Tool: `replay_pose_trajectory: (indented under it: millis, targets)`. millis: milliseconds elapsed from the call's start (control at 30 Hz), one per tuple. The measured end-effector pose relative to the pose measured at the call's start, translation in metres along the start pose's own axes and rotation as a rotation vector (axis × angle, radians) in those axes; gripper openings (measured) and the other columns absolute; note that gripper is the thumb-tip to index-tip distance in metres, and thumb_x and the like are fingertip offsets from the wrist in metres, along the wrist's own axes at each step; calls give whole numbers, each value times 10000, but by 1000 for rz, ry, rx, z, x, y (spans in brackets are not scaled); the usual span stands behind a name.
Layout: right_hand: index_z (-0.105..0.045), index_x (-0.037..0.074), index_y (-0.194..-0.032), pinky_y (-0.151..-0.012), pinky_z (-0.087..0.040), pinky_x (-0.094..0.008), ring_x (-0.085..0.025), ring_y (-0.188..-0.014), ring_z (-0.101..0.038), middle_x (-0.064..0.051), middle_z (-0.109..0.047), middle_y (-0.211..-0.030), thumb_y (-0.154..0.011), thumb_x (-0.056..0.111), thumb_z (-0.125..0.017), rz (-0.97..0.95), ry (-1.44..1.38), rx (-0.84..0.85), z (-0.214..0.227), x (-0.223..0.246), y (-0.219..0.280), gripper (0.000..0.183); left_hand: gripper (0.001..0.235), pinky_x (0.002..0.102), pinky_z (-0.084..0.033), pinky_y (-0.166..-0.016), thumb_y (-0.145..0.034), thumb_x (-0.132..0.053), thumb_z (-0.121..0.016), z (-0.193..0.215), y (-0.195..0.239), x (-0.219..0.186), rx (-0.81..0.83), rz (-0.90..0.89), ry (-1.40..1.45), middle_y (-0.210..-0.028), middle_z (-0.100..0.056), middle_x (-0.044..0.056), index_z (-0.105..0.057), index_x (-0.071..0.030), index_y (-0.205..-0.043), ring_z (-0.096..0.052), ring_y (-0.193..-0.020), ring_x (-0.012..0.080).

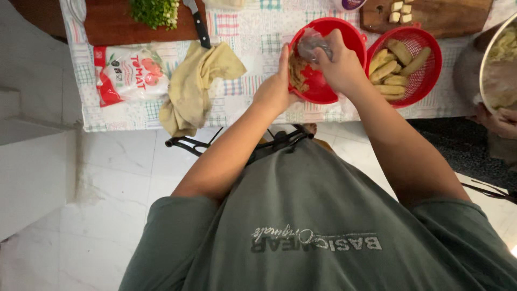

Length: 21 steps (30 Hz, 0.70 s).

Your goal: The person mashes boiled plantains in a red bowl using a plastic bag as a tool. They repeatedly press and crush the plantains to break them down into a paste.

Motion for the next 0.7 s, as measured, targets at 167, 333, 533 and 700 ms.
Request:
replay_pose_trajectory:
  millis: [167, 333, 533, 700]
  targets:
    - [-405, 64, -1333, -757, -570, -563, -503, -887, -704, -319, -706, -996, -1037, 309, -613, -65, -25, 49, -33, 1, 15, 437, 1406, 511, -564, -679, -751, -293, -908, -7, 4, 5, 58, 52, -17, -960, -740, 256, 211, -141, -1590, -730, -822, 427]
    - [-359, 61, -1445, -674, -581, -569, -502, -824, -709, -341, -692, -952, -1097, 293, -564, -132, 420, 118, -38, -5, 4, 465, 1458, 484, -576, -745, -727, -365, -949, -1, 4, 2, 66, 9, 31, -989, -739, 261, 217, -137, -1573, -737, -870, 419]
    - [-432, 37, -1275, -815, -578, -535, -485, -1026, -715, -298, -718, -1189, -1141, 241, -628, 91, -153, -181, 22, 10, 18, 313, 1460, 457, -584, -821, -680, -324, -978, 7, -1, 4, 24, 15, 103, -1115, -769, 183, 154, -252, -1601, -752, -993, 374]
    - [-442, 73, -1260, -744, -581, -516, -465, -912, -736, -257, -712, -1062, -1034, 279, -598, -210, -236, 77, -10, 10, 59, 343, 1470, 472, -580, -811, -678, -263, -979, 9, 4, -4, -52, -95, 198, -1175, -758, 187, 176, -226, -1586, -744, -990, 397]
Point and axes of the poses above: each hand's wrist, its own y-axis away from the middle knuckle, its own z-axis out of the back of the hand, x = y × z, the point moved 10 cm from there along -y, towards the middle knuckle
